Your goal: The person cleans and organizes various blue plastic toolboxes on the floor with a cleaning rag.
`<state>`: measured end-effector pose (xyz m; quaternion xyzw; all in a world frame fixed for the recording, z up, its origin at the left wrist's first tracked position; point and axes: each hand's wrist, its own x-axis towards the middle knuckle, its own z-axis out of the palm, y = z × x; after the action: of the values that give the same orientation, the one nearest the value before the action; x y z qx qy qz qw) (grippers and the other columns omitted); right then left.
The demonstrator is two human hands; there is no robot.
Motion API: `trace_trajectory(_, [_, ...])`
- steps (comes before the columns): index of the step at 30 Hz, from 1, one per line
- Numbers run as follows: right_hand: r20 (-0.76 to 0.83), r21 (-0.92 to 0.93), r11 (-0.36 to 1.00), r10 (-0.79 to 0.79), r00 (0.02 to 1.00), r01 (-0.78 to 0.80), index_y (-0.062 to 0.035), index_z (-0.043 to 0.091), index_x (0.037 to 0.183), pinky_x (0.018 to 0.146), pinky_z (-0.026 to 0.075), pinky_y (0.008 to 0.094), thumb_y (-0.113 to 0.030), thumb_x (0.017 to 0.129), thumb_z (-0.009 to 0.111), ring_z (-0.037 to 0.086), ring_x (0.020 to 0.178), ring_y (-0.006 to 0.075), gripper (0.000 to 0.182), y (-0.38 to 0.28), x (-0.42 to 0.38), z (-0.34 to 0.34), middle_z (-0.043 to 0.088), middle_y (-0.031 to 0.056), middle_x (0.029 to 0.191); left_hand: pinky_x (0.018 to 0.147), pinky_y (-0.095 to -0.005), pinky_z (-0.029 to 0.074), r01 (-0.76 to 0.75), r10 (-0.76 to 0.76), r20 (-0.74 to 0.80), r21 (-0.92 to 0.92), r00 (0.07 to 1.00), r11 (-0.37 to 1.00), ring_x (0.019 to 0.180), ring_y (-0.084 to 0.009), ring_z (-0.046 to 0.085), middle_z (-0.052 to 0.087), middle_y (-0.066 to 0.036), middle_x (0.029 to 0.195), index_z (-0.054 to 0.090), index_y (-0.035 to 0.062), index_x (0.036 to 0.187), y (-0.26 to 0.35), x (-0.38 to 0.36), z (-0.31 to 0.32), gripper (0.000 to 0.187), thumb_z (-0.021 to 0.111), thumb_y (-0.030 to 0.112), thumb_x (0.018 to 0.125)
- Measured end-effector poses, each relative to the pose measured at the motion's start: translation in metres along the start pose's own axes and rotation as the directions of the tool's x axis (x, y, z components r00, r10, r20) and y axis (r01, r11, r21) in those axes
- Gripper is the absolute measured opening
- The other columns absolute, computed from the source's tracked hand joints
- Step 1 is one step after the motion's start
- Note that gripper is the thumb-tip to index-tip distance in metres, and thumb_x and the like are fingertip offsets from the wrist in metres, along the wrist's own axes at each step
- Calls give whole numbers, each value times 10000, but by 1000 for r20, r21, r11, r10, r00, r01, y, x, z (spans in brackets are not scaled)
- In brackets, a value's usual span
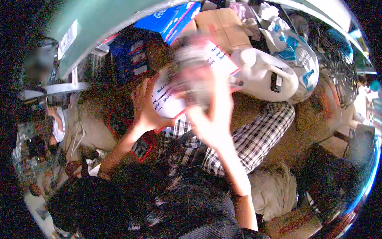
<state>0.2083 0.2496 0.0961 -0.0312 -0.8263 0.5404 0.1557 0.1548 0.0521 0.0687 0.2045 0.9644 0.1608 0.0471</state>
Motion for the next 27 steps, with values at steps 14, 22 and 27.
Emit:
trace_trajectory(14, [-10, -461, 886, 37, 999, -37, -120, 443, 1231, 1012, 182, 530, -230, 724, 556, 348, 1242, 278, 531, 135, 41, 20, 468, 132, 1248, 1013, -564, 135, -157, 149, 217, 18, 965, 987, 1236, -415, 234, 207, -256, 1335, 33, 32, 1361, 4, 3, -22, 1371, 856, 331, 306])
trace_trajectory(22, [412, -195, 931, -206, 888, 307, -181, 542, 1071, 997, 215, 542, -286, 663, 576, 375, 1212, 268, 423, 11, -22, 72, 462, 84, 1248, 981, -575, 200, -157, 118, -140, -313, 983, 937, 1189, -481, 232, 231, -285, 1279, 140, 36, 1298, -12, -28, -3, 1197, 849, 316, 376])
trace_trajectory(27, [443, -285, 865, -263, 857, 413, -160, 548, 1034, 993, 263, 499, -254, 637, 643, 436, 1158, 246, 419, 42, 11, 75, 516, 67, 1180, 962, -442, 315, -122, 24, -226, -429, 974, 895, 1128, -353, 383, 310, -263, 1228, 113, -32, 1287, -26, -34, 9, 1196, 861, 228, 390])
